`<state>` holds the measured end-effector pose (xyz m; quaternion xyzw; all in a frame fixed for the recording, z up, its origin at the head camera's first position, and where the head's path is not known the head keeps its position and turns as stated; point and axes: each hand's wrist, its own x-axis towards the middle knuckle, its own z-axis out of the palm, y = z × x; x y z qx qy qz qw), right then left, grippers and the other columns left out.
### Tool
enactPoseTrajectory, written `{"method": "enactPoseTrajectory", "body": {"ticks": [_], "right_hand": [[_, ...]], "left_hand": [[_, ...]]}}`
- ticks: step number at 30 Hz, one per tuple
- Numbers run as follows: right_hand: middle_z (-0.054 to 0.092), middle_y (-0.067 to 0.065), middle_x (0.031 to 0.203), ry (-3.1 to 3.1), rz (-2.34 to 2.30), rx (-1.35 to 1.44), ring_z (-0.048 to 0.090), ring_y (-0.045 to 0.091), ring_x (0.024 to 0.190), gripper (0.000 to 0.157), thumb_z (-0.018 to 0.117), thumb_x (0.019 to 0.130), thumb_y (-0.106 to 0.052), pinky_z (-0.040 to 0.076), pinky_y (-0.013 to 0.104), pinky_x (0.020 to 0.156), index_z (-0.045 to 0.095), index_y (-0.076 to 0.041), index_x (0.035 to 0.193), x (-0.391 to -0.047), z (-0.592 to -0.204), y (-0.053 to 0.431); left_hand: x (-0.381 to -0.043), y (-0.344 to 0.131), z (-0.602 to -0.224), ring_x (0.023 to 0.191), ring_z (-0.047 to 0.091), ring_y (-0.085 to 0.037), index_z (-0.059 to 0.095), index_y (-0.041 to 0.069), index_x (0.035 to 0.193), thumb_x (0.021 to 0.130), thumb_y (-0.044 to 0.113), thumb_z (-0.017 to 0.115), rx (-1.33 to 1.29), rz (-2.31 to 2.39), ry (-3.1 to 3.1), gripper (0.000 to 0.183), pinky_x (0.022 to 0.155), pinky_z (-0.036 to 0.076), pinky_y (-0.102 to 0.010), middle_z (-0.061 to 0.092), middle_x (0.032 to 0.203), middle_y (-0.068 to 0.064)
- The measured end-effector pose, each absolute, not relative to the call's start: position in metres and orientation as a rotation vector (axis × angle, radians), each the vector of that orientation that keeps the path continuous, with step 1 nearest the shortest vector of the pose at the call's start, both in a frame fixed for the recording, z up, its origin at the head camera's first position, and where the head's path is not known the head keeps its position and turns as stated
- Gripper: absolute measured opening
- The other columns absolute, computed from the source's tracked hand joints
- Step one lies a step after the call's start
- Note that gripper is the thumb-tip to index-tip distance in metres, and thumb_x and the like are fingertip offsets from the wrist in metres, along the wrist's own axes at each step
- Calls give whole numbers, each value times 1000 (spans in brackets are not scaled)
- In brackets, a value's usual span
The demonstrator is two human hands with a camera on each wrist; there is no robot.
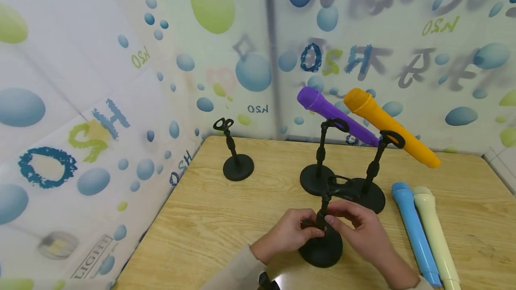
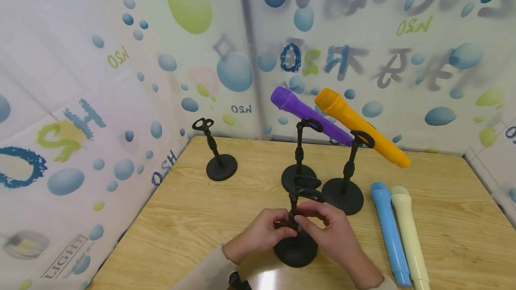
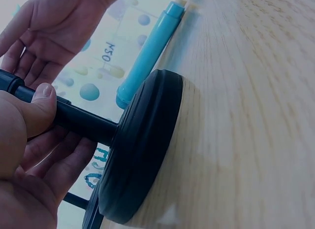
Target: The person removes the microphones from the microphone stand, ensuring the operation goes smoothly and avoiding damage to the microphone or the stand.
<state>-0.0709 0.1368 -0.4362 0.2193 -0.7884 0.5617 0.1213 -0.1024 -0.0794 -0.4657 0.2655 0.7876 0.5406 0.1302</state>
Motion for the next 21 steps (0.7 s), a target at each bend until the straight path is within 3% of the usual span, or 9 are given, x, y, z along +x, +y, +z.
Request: {"method": "enactPoseTrajectory", "body": {"ticks": [7,13,21], "right_hand": [[76,-7,111,-2215,1689,651,71,3,99,37,85,85,10,59,16,90,76,-8,116,-67,-440,127],[75,-5,112,-2182,1707,579,71,3,98,36,87,82,11,59,15,91,76,-2,114,-65,-442,119],[78,6,109,-2214,1630,494,72,2,96,34,88,83,7,58,13,89,79,-9,112,-62,-440,114]], "left_hand": [[-103,-81,-466,92,67,7,78,4,103,98,8,80,784,1576,2290,7,87,58,-16,81,103,-11],[-104,-81,-467,96,69,6,78,5,105,99,10,79,825,1558,2311,8,90,57,-17,81,104,-11],[-107,-80,-467,98,69,6,80,5,109,100,10,78,896,1516,2324,11,90,57,-16,83,106,-9]]}}
